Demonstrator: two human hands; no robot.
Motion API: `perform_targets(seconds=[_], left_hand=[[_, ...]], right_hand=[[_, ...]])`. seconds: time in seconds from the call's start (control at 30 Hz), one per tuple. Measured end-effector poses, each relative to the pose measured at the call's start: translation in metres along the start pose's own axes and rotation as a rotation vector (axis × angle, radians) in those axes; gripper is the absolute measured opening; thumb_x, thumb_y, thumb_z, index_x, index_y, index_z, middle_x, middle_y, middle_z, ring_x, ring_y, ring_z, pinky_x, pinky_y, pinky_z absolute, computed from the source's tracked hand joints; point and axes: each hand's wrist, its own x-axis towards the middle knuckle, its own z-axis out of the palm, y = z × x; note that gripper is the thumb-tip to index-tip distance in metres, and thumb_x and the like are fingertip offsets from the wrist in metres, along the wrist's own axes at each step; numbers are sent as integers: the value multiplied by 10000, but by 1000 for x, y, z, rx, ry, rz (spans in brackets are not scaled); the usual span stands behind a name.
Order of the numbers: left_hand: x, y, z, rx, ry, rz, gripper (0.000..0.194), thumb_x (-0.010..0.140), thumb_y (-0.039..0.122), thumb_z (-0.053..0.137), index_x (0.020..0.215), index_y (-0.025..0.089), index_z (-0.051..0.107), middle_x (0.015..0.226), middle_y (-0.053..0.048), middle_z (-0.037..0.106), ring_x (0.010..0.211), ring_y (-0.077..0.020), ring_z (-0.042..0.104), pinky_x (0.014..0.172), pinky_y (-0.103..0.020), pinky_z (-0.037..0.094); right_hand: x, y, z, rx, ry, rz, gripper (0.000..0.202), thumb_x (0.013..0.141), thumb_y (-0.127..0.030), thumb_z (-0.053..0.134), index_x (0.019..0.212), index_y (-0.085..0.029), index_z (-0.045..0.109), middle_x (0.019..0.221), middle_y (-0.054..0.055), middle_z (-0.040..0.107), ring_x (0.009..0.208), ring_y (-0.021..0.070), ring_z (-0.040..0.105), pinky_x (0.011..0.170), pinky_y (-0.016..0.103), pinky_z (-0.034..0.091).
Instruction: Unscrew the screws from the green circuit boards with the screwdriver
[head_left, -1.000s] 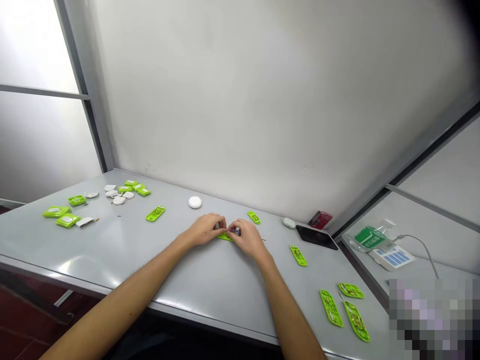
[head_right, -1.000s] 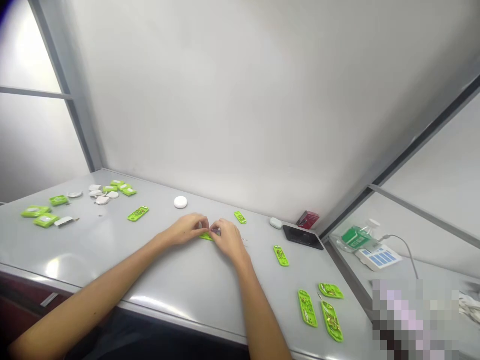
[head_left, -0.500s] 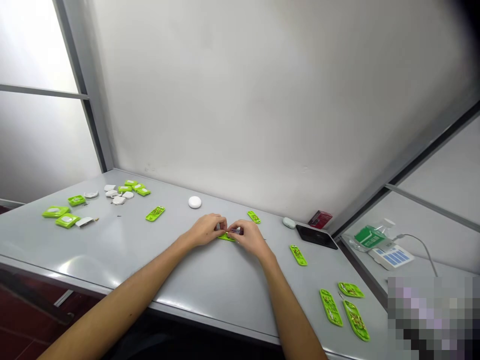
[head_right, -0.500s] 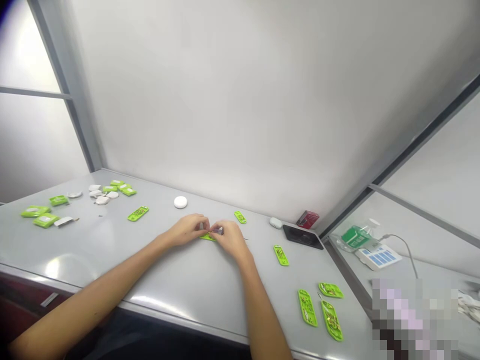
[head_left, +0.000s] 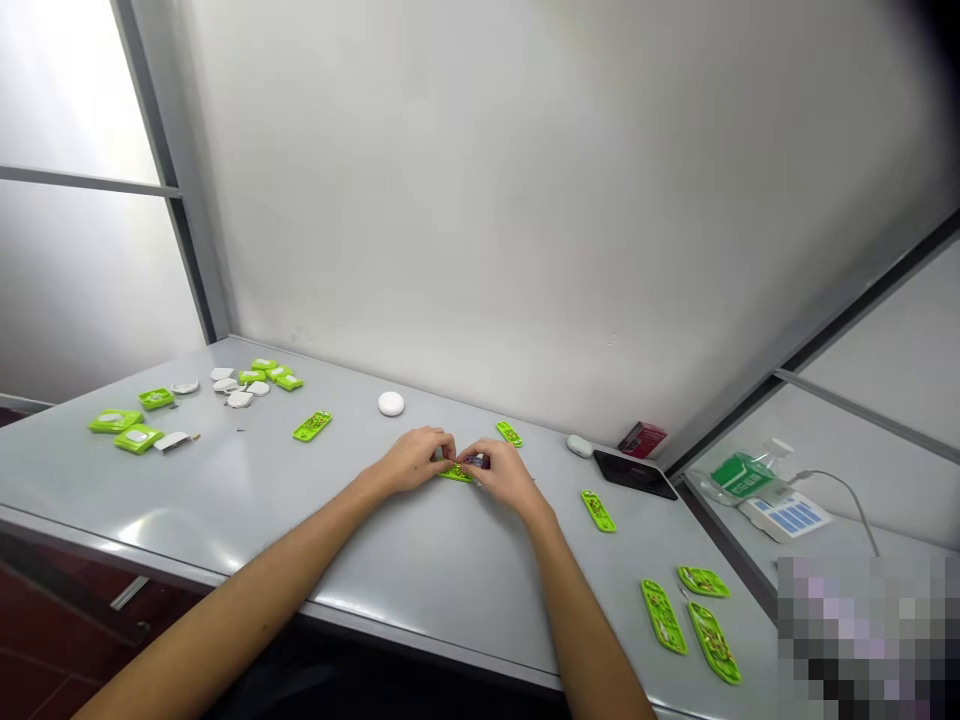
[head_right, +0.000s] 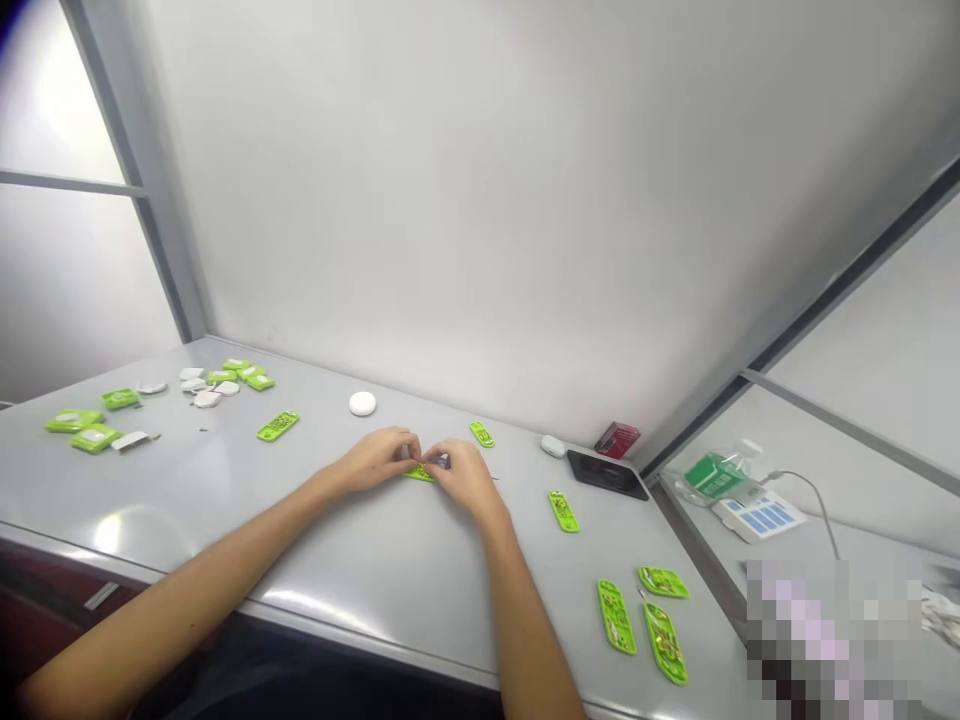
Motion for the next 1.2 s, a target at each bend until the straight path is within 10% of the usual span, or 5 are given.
perform_targets(seconds=[1.2], left_hand=[[0,0,3,-5,18,-9,245,963,387,549,967,205,713,987,-24,677,780,-124,582,709,-248,383]], right_hand=[[1,7,-4,-18,-18,11,167,893,-170,655,944,-238,799,994,19,739,865,160,630,794,286,450]])
